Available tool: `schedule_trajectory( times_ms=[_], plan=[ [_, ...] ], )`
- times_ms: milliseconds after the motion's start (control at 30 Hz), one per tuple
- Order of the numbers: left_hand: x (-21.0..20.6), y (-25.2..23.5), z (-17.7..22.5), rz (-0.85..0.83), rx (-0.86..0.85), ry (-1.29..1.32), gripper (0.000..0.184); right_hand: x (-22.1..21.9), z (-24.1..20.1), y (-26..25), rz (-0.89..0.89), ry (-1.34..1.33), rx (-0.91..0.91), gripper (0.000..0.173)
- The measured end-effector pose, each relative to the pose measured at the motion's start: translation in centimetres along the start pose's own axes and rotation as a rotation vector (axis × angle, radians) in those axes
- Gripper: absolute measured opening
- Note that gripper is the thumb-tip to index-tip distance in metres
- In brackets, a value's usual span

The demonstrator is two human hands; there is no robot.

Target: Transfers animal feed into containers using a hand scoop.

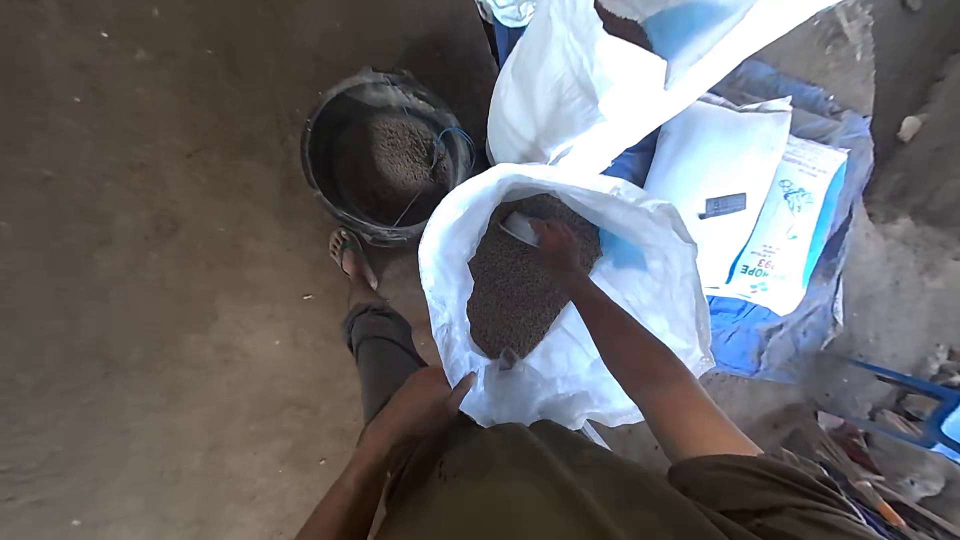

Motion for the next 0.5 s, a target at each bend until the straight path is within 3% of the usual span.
schedule_trajectory(
  times_ms=[133,267,400,500],
  plan=[
    [0.4,-0.3,0.6,0.109,-0.113,0.156,0.042,-3.2,1.4,-3.0,-0.315,-0.054,-0.17,0.046],
    [0.4,-1.0,0.5,0.183,-0.178,0.311,0.038,-7.9,2.5,-2.2,-0.516,-0.319,-0.276,0.05],
    [0.4,-1.0,0.9,0.198,-0.172,0.391,0.035,-10.9,4.5,-0.5,-0.641,-0.427,-0.415,0.059],
    [1.2,-0.8,0.9,0.216,-0.177,0.362,0.035,-10.6,6.1,0.9,-0.694,-0.469,-0.573,0.072]
  ],
)
Point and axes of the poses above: each hand's wrist, its own y-axis away from the middle knuckle, its own x-axis out of the back of the hand, z = x × y, the point moved 6 cm from there along -y, towards the middle knuckle, and after that the axes turned 11 degrees about -y, right-handed, at the moved point
